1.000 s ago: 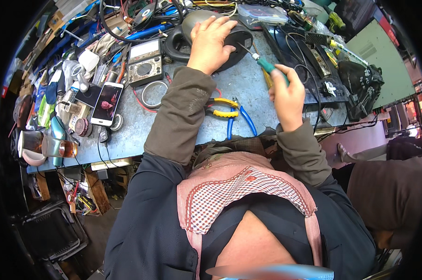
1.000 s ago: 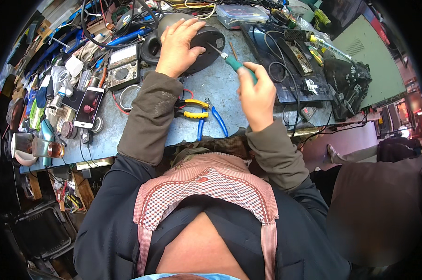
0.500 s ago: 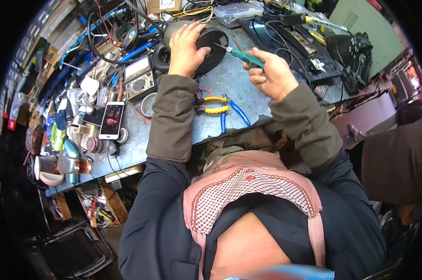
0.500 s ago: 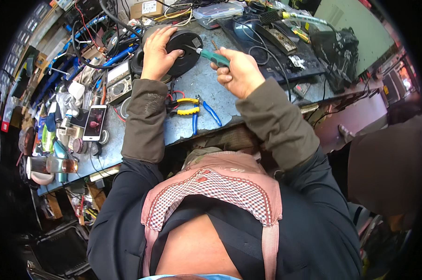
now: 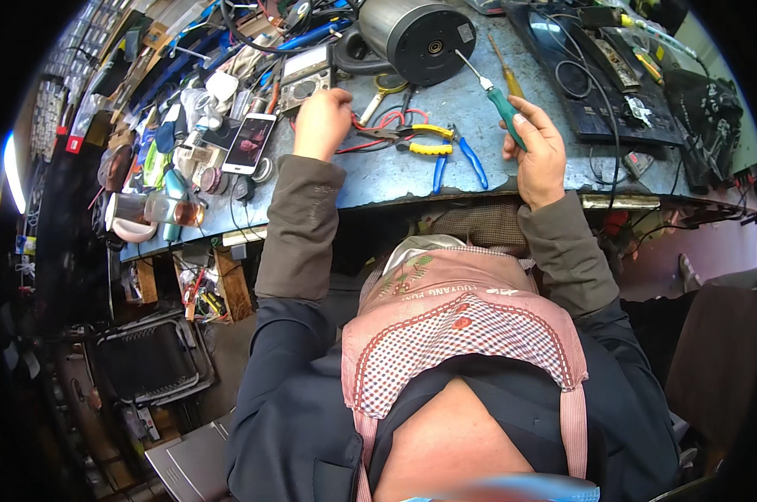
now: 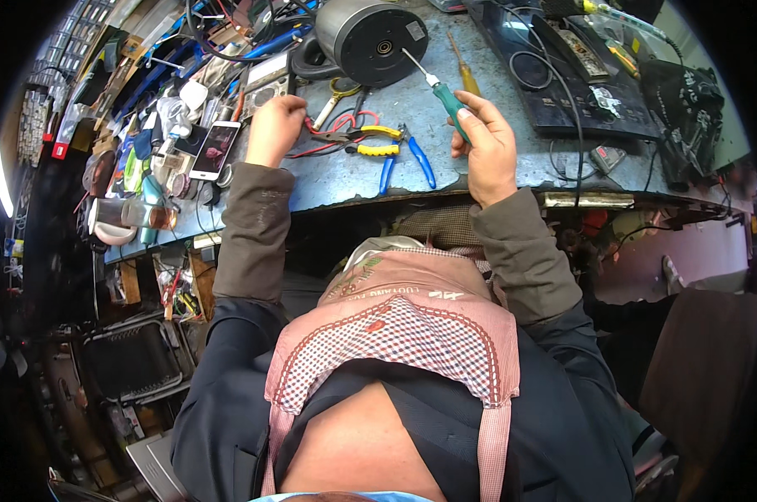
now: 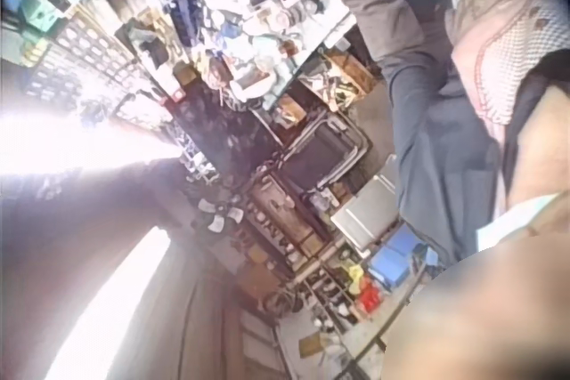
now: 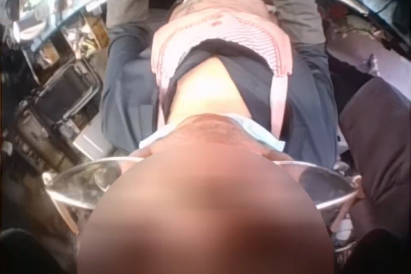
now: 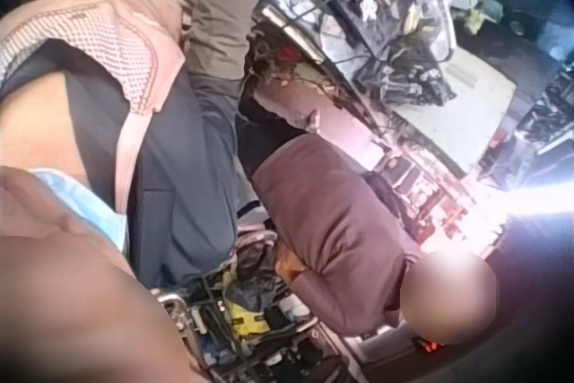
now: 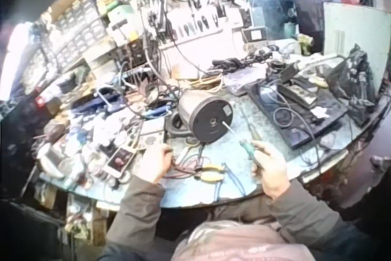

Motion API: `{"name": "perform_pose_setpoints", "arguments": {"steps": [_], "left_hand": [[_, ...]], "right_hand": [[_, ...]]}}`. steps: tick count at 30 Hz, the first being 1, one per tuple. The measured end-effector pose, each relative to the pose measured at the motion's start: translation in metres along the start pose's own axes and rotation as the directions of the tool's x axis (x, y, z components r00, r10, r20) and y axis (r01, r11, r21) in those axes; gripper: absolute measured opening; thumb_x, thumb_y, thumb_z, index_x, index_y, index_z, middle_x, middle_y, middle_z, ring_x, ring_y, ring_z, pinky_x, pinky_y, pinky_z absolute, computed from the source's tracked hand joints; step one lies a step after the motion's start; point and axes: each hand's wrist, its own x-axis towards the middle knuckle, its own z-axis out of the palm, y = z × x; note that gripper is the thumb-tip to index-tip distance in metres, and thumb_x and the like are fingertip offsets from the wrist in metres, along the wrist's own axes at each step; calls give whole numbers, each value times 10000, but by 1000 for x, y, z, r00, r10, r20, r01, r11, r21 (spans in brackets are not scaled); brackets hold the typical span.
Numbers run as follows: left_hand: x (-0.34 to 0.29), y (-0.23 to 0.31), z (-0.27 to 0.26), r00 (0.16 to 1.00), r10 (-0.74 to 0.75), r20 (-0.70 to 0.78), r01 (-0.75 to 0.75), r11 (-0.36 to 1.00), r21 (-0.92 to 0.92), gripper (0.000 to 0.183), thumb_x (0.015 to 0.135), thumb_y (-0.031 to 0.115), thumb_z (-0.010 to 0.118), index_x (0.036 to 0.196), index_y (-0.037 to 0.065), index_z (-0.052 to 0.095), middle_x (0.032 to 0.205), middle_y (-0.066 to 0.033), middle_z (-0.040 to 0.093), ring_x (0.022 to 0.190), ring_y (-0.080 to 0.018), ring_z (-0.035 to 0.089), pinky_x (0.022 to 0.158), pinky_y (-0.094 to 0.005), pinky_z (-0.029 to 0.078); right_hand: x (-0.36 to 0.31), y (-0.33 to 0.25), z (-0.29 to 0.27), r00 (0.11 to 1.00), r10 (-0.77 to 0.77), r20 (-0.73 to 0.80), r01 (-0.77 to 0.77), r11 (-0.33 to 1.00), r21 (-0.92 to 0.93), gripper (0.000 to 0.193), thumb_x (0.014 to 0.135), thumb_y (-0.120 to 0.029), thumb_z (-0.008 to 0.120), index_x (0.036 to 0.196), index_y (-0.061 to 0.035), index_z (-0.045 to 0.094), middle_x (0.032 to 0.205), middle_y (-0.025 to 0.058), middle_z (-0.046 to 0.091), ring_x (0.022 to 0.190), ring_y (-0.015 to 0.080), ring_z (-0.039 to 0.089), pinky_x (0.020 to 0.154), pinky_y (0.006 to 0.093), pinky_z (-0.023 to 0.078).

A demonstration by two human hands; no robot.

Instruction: The person disassembles an electric kettle base, uses pliers to adjust a metal clip, and reassembles the base with a screwdriver. They then test the kettle with a multimeter and wrap the base in bubble wrap before handing it to another person.

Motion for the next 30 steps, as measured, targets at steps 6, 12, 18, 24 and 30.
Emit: {"name": "perform_pose_setpoints", "arguments": {"steps": [6, 12, 18, 24, 30], "left_hand": [[13, 4, 9, 967, 3, 253, -35, 992, 123, 236, 861, 180, 790, 1019, 21, 866, 979, -258, 799, 946, -413, 780, 877, -499, 605], [19, -1, 21, 980, 47, 195, -102, 952, 287, 158, 826, 133, 748, 803, -15, 797, 835, -285, 762, 827, -470, 772, 804, -560, 628], [14, 28, -6, 986, -145, -81, 138, 987, -78, 334, 979, 251, 587, 855, -49, 667, 844, -289, 712, 844, -454, 722, 802, -534, 557], [28, 140, 18, 845, -231, 482, 503, 37, -864, 271, 1091, 289, 715, 931, 75, 670, 812, -49, 675, 617, -133, 533, 550, -286, 410], [67, 145, 105, 763, -40, 645, 518, -559, -648, 167, 1111, 211, 675, 1124, 47, 654, 984, -95, 729, 773, -138, 645, 624, -259, 502]], "right_hand": [[-1, 2, -11, 999, -8, 38, 9, 1000, -7, 387, 1126, -138, 627, 1470, 37, 644, 1108, 88, 701, 776, 78, 605, 660, 264, 519], [-1, 3, -12, 999, 5, 47, -8, 998, 58, 375, 1128, -149, 634, 1454, 37, 641, 1080, 85, 703, 761, 79, 608, 641, 264, 523], [-1, 0, -11, 998, 29, 56, -37, 988, 148, 369, 1139, -144, 606, 1469, 18, 638, 1095, 97, 711, 766, 93, 616, 665, 273, 518], [-5, 2, -5, 999, -26, 22, 26, 1000, 9, 368, 1123, -133, 619, 1462, 7, 645, 1091, 76, 717, 743, 68, 594, 631, 244, 488], [-5, 10, -3, 968, -244, 63, 251, 913, -321, 345, 1047, -89, 740, 1379, -1, 708, 1053, 54, 722, 853, 135, 661, 753, 310, 548]]}}
